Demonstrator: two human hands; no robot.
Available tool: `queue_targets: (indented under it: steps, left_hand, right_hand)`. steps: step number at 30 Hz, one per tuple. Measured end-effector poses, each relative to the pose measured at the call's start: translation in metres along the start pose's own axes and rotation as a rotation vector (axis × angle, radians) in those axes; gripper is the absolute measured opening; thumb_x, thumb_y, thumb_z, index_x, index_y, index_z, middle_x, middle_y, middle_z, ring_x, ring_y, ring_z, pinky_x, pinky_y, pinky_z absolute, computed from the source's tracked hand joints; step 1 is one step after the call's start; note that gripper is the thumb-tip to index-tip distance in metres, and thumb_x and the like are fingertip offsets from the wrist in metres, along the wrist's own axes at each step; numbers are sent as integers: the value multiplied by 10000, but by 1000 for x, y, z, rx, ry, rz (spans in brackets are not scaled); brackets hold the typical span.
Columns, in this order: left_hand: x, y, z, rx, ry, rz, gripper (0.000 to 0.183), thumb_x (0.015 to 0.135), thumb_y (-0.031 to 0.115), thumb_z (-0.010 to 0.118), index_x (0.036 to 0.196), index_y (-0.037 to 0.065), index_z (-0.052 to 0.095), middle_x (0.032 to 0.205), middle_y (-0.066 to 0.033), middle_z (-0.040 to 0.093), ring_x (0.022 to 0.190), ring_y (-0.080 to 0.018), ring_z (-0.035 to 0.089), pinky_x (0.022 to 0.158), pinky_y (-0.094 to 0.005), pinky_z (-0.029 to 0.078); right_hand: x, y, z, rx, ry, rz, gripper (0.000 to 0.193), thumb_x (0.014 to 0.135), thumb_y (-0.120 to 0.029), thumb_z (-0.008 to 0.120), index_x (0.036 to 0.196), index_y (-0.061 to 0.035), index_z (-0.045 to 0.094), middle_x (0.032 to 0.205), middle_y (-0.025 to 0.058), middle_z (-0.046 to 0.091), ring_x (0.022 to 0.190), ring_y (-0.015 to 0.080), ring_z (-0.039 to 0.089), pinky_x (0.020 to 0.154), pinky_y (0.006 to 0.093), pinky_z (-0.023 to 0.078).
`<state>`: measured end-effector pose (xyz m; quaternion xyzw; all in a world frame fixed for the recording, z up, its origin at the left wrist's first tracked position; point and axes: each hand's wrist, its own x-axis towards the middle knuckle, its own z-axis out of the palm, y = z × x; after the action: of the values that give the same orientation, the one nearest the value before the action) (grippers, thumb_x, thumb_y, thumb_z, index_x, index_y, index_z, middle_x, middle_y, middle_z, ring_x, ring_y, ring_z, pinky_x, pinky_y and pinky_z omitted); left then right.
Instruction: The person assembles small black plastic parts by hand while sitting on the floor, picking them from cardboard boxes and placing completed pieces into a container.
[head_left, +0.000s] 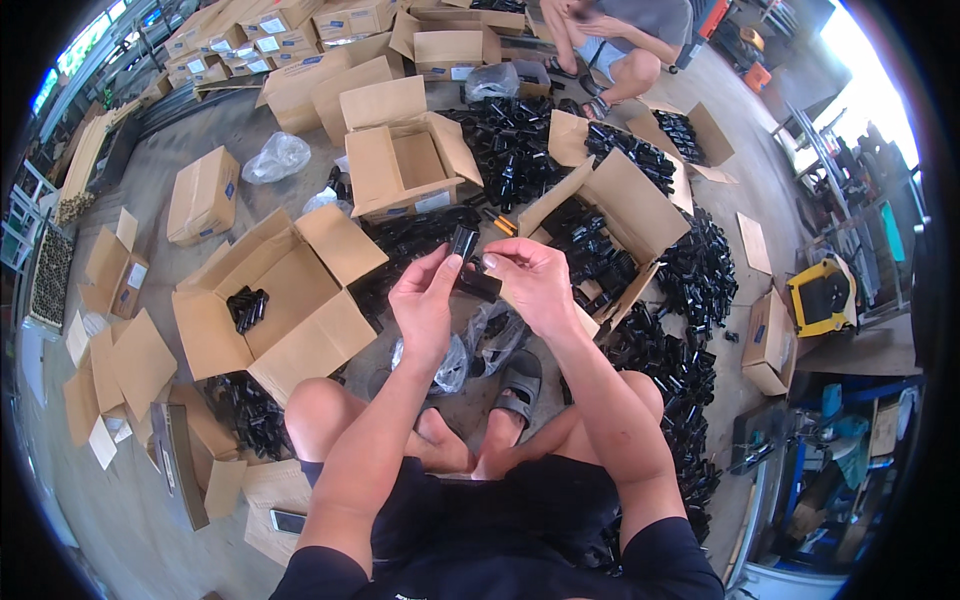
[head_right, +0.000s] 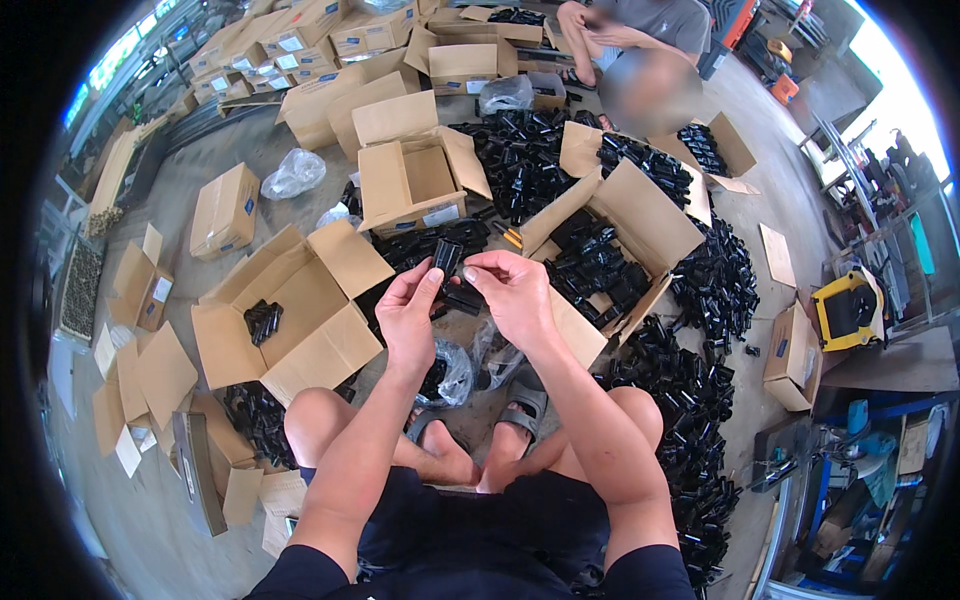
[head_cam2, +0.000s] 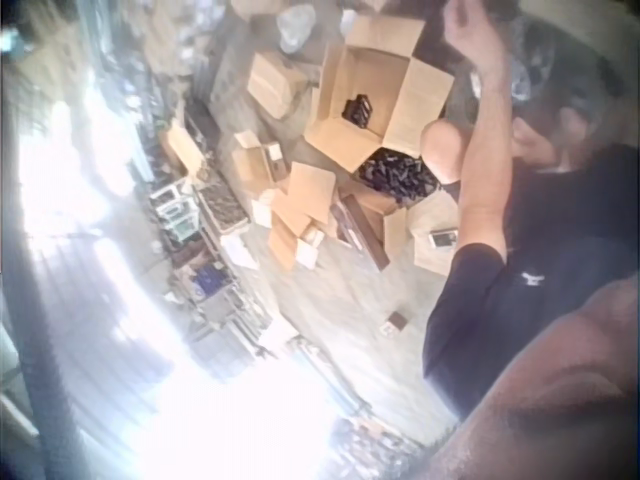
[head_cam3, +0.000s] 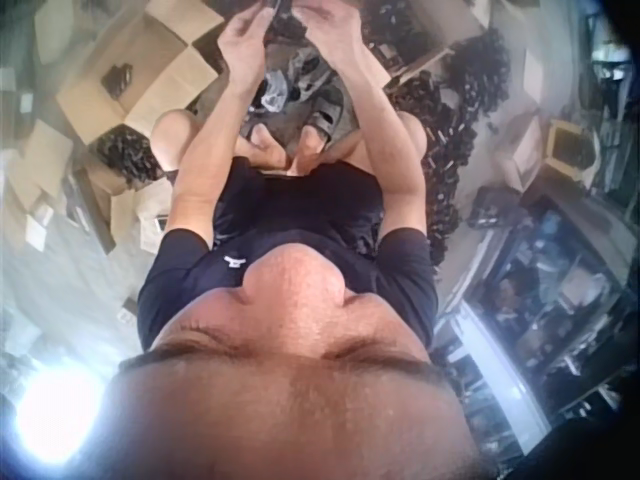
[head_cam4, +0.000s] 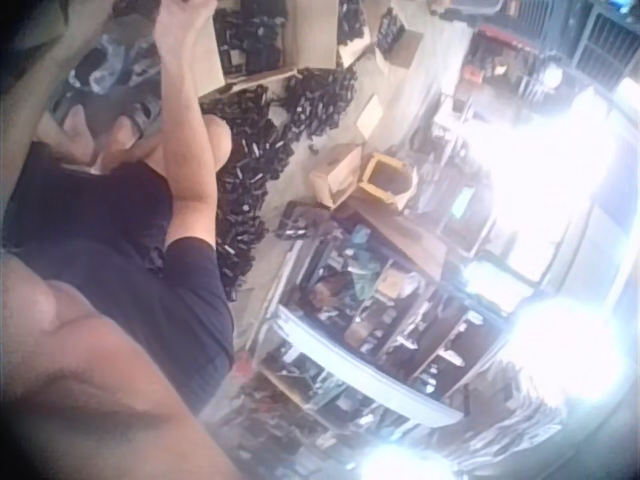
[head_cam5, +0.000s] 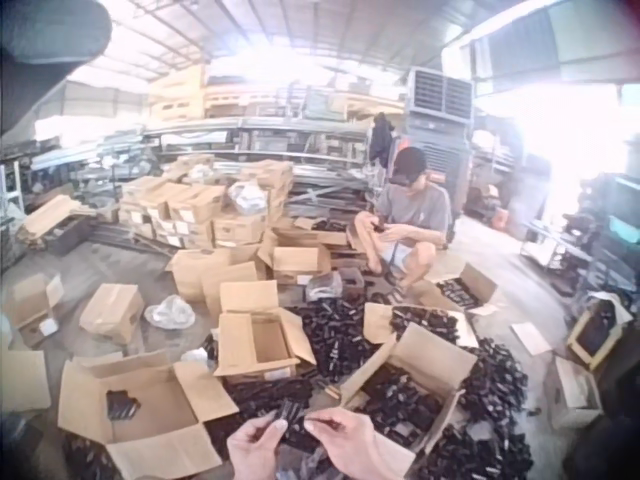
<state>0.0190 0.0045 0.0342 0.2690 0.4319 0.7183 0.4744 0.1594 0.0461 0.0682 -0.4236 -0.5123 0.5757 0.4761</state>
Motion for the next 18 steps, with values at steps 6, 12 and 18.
queue_targets:
  steps: [6, 12, 18]
  left_hand:
    - [0, -5, 5, 83, 26, 59, 268, 932, 59, 728, 1179, -40, 694, 1025, -62, 729, 871, -82, 650, 814, -225, 522]
    - [3, -5, 2, 88, 56, 61, 267, 933, 53, 725, 1183, -39, 697, 1046, -55, 725, 887, -71, 636, 823, -220, 516]
    - [5, -1, 0, 101, 59, 64, 284, 928, 52, 733, 1190, -49, 692, 1038, -52, 723, 896, -77, 642, 832, -224, 517]
  right_hand:
    - [-2, 13, 3, 48, 50, 43, 137, 890, 22, 725, 1025, 42, 711, 898, 63, 727, 796, 93, 655, 713, 223, 524]
    - [-1, 25, 17, 201, 109, 79, 139, 885, 21, 736, 1015, 52, 699, 930, 72, 722, 825, 106, 659, 757, 233, 534]
    - [2, 33, 28, 276, 194, 89, 139, 890, 14, 737, 1020, 43, 697, 943, 74, 720, 857, 113, 664, 795, 242, 539]
